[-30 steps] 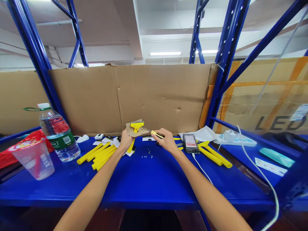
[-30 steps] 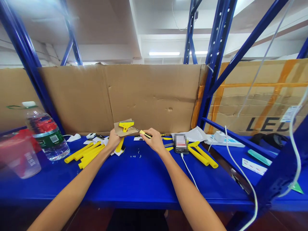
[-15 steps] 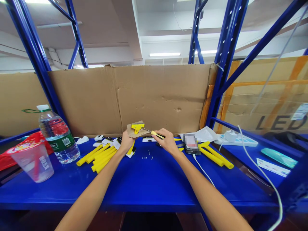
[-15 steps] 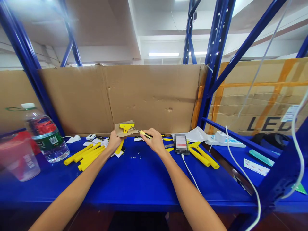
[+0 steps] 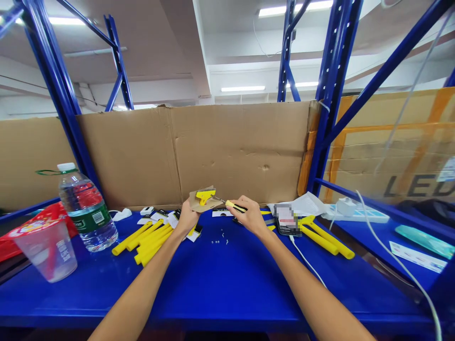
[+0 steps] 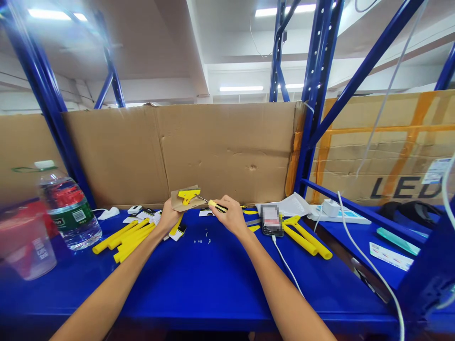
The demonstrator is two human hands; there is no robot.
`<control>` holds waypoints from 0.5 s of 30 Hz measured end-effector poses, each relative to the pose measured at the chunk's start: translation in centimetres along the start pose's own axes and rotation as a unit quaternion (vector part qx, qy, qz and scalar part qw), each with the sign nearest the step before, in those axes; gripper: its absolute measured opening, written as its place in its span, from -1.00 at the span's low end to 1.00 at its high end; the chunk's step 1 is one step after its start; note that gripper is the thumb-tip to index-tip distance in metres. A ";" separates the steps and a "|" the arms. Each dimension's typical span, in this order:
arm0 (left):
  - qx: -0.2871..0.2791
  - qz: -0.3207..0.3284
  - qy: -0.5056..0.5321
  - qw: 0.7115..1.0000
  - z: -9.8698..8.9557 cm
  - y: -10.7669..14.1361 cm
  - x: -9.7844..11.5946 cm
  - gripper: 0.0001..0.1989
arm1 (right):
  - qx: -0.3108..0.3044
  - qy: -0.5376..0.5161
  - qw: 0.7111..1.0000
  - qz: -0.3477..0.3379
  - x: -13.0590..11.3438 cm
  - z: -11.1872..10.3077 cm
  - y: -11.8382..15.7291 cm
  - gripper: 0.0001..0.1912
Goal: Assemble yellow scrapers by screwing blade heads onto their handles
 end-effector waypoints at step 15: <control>0.013 -0.001 -0.003 1.000 0.1 -0.2 -0.5 -0.72 | 0.029 -0.030 0.999 0.011 -0.9 0.6 0.4 -0.72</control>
Point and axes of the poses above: each hand's wrist, its own y-axis away from the middle knuckle, its own z-axis out of the palm, x = y × z, the point moved 4 cm from there along -y, towards the middle knuckle, and after that the axes turned 12 degrees about x, right-handed, at the moved point
